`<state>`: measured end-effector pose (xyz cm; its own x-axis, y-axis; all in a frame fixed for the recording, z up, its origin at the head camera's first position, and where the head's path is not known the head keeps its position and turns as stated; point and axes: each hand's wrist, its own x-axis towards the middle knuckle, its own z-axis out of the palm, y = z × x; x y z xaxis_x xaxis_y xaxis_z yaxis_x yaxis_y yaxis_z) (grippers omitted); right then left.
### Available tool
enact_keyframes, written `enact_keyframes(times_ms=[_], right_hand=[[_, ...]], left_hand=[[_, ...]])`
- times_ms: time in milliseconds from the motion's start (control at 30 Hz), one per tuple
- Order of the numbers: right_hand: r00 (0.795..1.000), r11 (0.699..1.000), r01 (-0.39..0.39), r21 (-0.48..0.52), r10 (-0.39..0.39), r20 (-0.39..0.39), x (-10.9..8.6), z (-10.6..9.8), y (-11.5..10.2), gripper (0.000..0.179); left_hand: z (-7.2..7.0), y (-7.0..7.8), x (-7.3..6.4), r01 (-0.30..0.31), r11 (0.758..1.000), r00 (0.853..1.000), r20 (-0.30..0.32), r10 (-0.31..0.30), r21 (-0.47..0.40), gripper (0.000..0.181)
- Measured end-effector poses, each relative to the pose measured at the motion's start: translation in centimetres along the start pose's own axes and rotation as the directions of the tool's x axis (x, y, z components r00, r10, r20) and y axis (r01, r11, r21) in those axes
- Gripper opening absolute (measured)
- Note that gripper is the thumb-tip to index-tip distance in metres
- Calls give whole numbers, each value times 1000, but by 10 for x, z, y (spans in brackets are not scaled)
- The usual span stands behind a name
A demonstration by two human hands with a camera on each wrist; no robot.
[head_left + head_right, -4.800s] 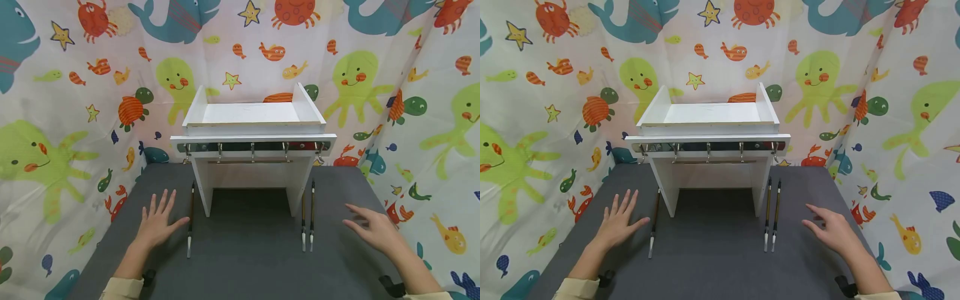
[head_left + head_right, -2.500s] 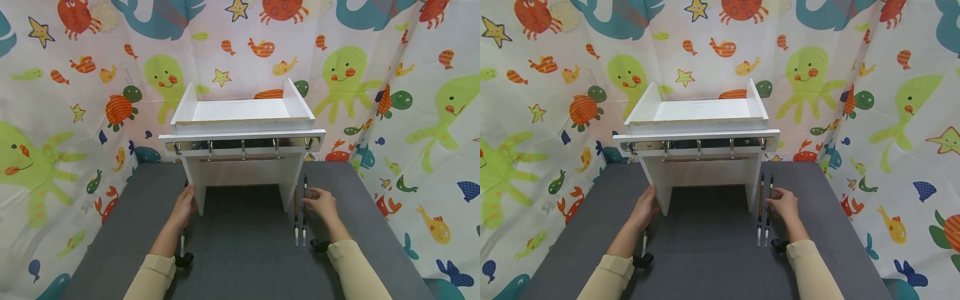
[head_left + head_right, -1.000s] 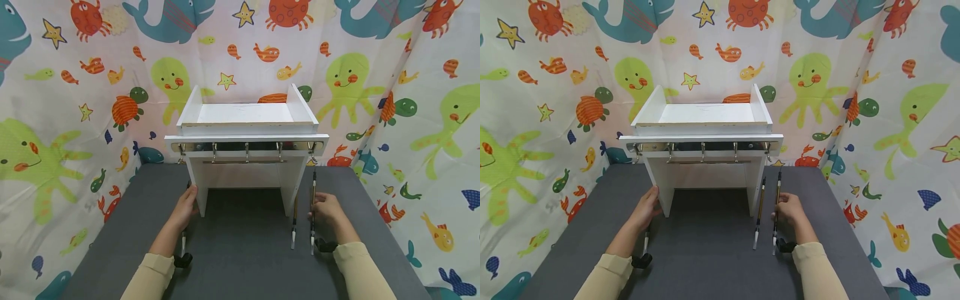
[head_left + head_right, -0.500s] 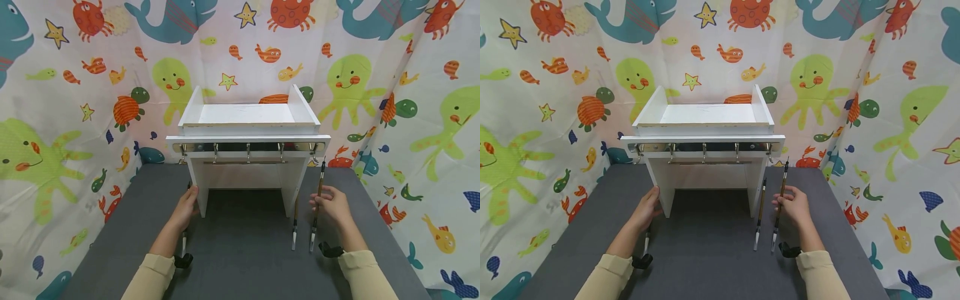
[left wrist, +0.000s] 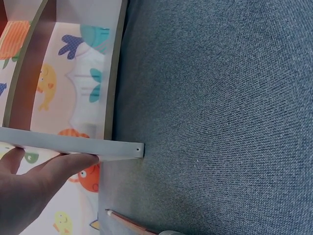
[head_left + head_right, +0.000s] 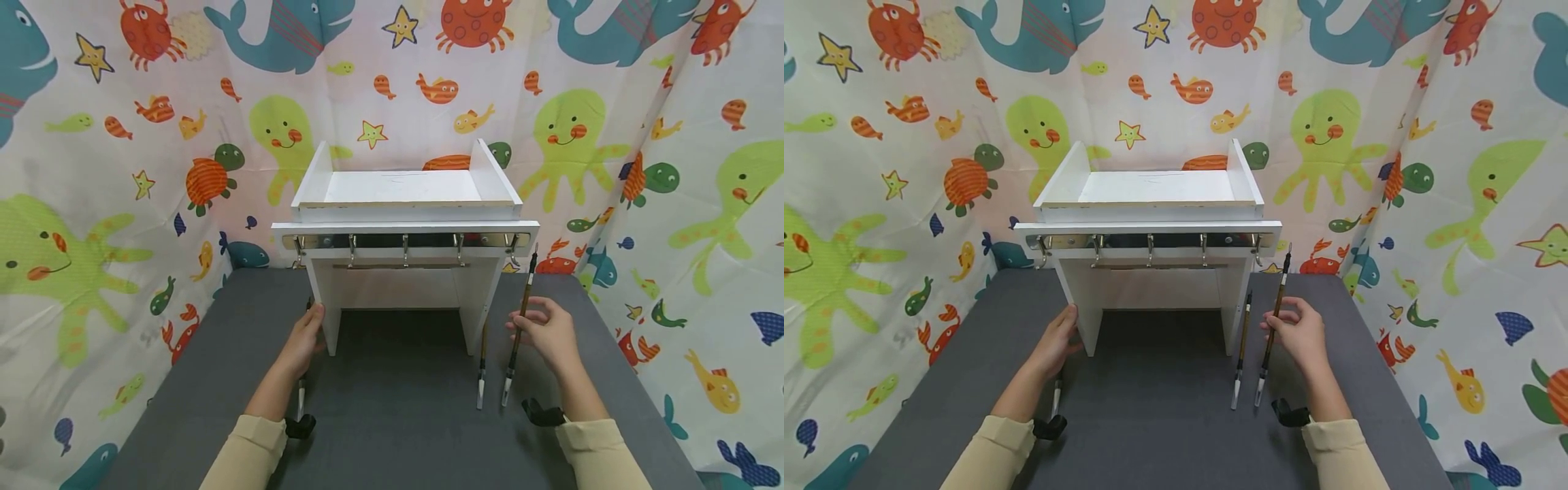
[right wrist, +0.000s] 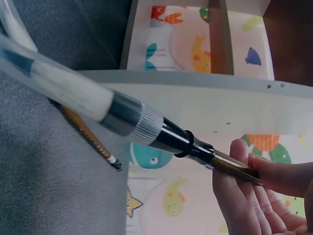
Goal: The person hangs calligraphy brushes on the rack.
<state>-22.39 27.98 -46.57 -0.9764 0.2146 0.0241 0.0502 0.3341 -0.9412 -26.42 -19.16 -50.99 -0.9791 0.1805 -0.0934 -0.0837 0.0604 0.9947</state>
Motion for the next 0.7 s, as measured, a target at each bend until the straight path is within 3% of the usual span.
enact_keyframes(times_ms=[433,700], right_hand=[[989,992,116,-52,-120,-88,-24,-3,-25,48],[976,982,189,-17,-189,-106,-32,-5,-37,48]], left_hand=[[1,1,-1,10,1000,1000,1,-10,2,83],[2,1,-1,8,1000,1000,-5,-8,1,83]])
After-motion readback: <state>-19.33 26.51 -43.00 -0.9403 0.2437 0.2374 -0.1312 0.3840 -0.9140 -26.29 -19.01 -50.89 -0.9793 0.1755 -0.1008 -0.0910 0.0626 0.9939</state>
